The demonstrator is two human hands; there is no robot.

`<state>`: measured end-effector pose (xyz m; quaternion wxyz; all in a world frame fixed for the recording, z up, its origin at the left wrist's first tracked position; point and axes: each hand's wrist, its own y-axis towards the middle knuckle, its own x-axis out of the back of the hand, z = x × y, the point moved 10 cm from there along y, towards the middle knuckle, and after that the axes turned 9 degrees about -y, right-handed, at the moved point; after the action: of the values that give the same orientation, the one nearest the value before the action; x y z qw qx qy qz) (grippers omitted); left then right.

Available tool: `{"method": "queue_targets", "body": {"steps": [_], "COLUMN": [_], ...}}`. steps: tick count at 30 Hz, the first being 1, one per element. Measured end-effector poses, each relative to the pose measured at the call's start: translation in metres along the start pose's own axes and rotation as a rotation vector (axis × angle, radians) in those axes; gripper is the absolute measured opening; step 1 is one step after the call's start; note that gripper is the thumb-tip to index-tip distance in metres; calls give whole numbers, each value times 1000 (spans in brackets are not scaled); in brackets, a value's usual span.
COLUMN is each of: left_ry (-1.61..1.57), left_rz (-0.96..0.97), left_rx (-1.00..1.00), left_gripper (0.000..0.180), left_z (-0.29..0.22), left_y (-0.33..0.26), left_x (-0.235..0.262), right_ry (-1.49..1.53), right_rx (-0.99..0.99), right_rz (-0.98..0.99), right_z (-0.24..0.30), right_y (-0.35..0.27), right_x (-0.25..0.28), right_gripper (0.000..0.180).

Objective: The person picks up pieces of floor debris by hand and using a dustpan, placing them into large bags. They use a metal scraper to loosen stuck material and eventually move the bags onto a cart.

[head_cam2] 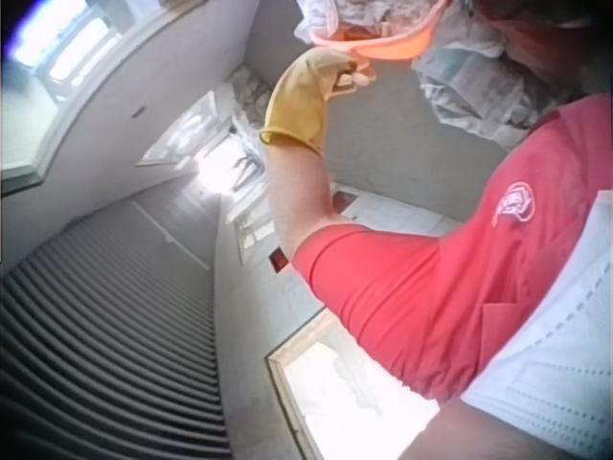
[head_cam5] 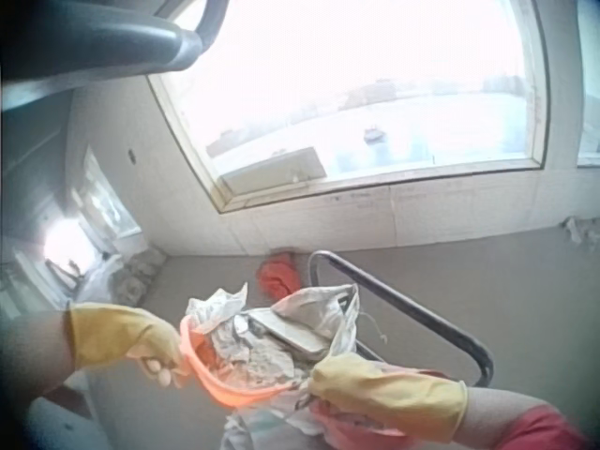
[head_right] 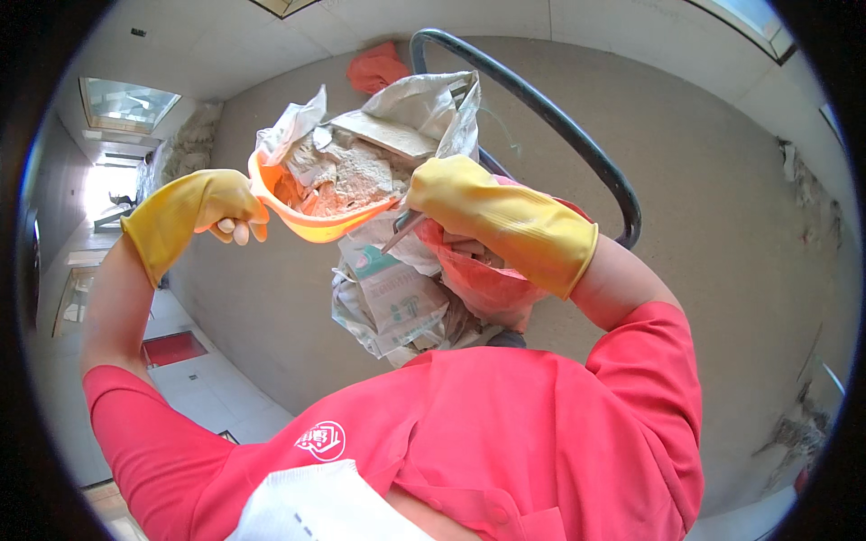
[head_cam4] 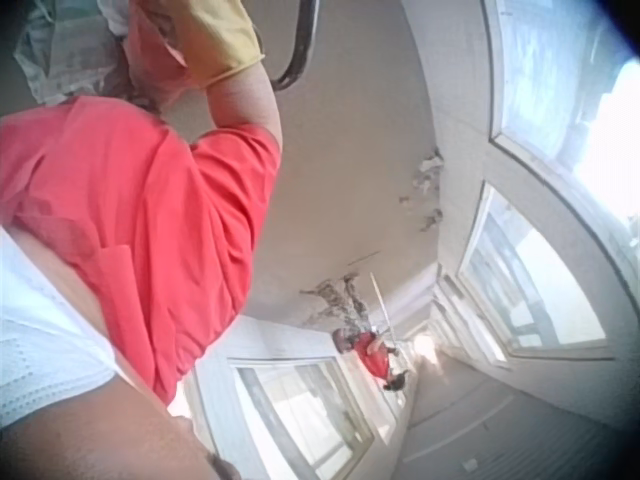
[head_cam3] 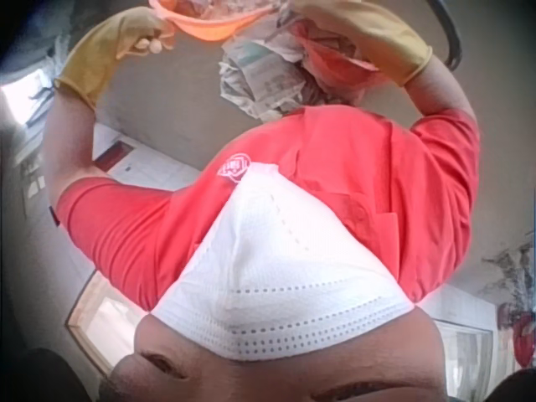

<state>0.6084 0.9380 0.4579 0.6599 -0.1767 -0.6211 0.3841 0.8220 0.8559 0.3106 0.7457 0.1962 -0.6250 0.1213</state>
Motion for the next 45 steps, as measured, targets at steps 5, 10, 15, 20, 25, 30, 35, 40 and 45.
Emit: {"method": "queue_targets", "body": {"steps": [5,10,15,20,25,30,35,40,45], "left_ry": [144,505,-91,-325,-346,-587,-748,-760,-828], "left_rz": [32,33,-18,153,277,426,452,481,629], "left_rx": [41,-214,-207,-428,-602,-509,-391,-428,-472], "left_gripper": [32,25,14,15,18,33,40,43,45], "left_z": [-13,0,62,82,93,83,74,77,68], "left_y": [-23,-40,-51,-89,-100,-42,-6,-10,-10], "left_x": [-12,-62,-52,-58,-59,-67,-80,-75,-84], "right_ry": [30,1455,1897,135,-9,192,581,825,739], "right_rx": [42,-107,-668,48,169,135,-4,-241,-302], "right_rz": [54,-159,-50,-48,113,-152,-214,-125,-128], "right_z": [-15,-5,26,77,107,80,54,88,134], "right_y": [4,-27,-38,7,5,9,-20,-40,-13], "right_x": [-24,-43,-83,20,27,22,20,37,51], "right_gripper": [16,27,24,9,8,17,41,62,74]}}
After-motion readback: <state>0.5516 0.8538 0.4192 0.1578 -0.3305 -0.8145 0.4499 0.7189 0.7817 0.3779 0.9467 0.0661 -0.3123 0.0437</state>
